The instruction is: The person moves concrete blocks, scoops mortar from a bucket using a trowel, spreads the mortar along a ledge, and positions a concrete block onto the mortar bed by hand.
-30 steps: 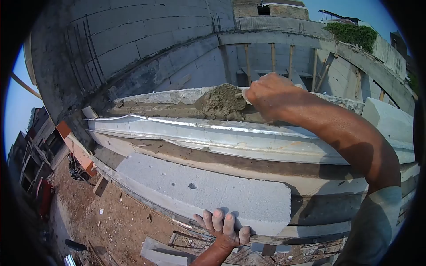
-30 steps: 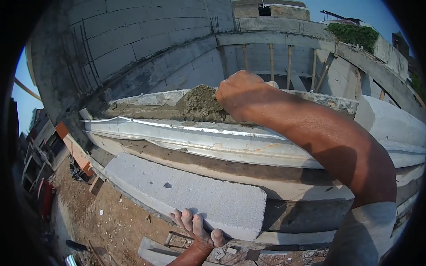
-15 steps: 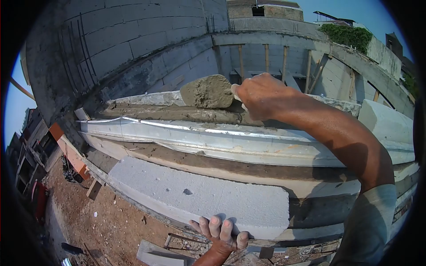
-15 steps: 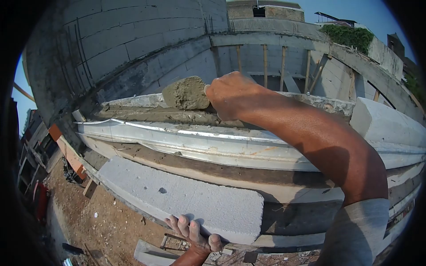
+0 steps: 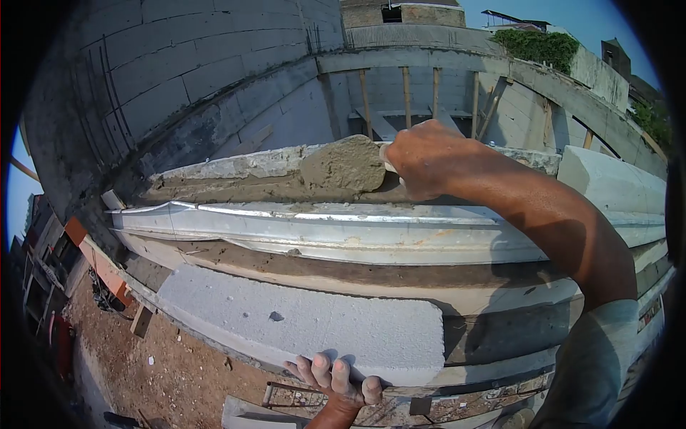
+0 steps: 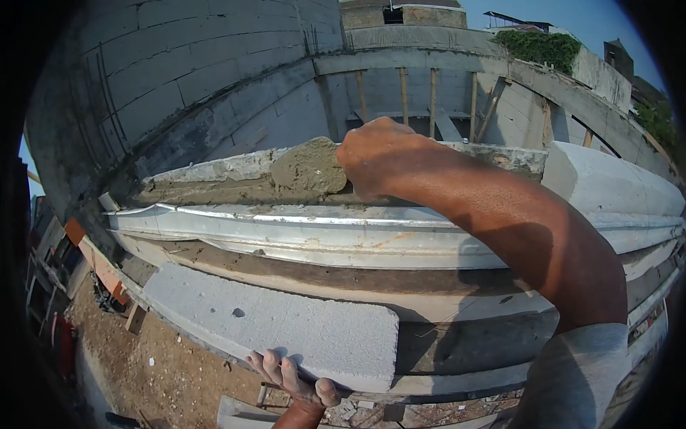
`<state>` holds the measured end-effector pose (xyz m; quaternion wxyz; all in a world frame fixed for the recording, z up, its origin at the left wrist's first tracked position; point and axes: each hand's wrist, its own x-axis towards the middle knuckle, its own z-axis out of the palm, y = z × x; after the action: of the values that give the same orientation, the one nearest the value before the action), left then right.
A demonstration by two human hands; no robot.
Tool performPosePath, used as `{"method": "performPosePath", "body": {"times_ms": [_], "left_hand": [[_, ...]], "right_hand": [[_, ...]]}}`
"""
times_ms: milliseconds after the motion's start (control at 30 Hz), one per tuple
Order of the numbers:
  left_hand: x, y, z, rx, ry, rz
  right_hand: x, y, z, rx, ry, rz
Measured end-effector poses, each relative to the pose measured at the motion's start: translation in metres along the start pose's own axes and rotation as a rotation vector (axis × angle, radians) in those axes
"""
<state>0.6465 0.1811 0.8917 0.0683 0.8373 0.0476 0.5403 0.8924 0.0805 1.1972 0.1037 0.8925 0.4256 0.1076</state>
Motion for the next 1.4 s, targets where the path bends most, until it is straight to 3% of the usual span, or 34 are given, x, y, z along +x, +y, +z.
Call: {"method": "performPosePath", "body": {"times_ms": [33, 133, 233, 433, 533, 600, 733, 767, 867, 933, 1000, 1167, 1233, 1267, 1300, 1400], "left_hand": [[0.005, 0.003, -0.003, -0.03, 0.014, -0.028], [0.0, -0.001, 0.0, -0.007, 0.004, -0.002], [0.015, 0.006, -0.004, -0.045, 0.034, 0.015], [-0.011, -0.007, 0.001, 0.013, -0.007, 0.032], [-0.014, -0.009, 0.001, 0.016, -0.019, 0.033], [-0.013, -0.008, 0.002, 0.013, -0.004, 0.029], [0.003, -0.001, 0.001, 0.001, 0.031, 0.059], [0.034, 0.009, -0.005, 0.012, 0.068, 0.11], [0.019, 0.004, -0.001, -0.047, 0.123, 0.016], [0.016, 0.004, -0.001, -0.05, 0.079, -0.03], [0.024, 0.006, -0.003, -0.03, 0.089, 0.026], [0.013, 0.006, 0.001, -0.052, 0.088, -0.088], [0.018, 0.008, -0.002, -0.051, 0.073, -0.087], [0.028, 0.011, -0.004, 0.002, 0.095, 0.017], [0.046, 0.017, -0.007, 0.054, 0.119, 0.118], [0.051, 0.015, -0.006, 0.027, 0.163, 0.179]], "right_hand": [[-0.001, 0.003, 0.0, 0.001, -0.085, 0.037], [-0.018, 0.014, -0.001, 0.056, 0.091, 0.025], [-0.024, 0.022, -0.008, -0.015, -0.149, 0.107], [-0.021, 0.031, -0.026, 0.113, 0.143, 0.169], [0.003, 0.018, -0.027, 0.285, 0.036, 0.023], [0.026, 0.0, -0.025, 0.345, -0.143, 0.07], [0.031, -0.02, -0.023, 0.244, -0.274, 0.118], [0.029, -0.018, -0.024, 0.226, -0.289, 0.111], [0.009, 0.02, -0.012, 0.258, -0.382, 0.193], [-0.023, 0.052, -0.007, 0.308, -0.308, 0.225], [-0.061, 0.07, -0.015, 0.312, -0.317, 0.396], [-0.114, 0.114, -0.025, 0.264, -0.182, 0.401], [-0.128, 0.121, -0.034, 0.294, -0.048, 0.388], [-0.136, 0.123, -0.037, 0.304, 0.018, 0.385], [-0.142, 0.124, -0.032, 0.208, 0.232, 0.344], [-0.149, 0.113, -0.022, -0.037, 0.584, 0.226]]}}
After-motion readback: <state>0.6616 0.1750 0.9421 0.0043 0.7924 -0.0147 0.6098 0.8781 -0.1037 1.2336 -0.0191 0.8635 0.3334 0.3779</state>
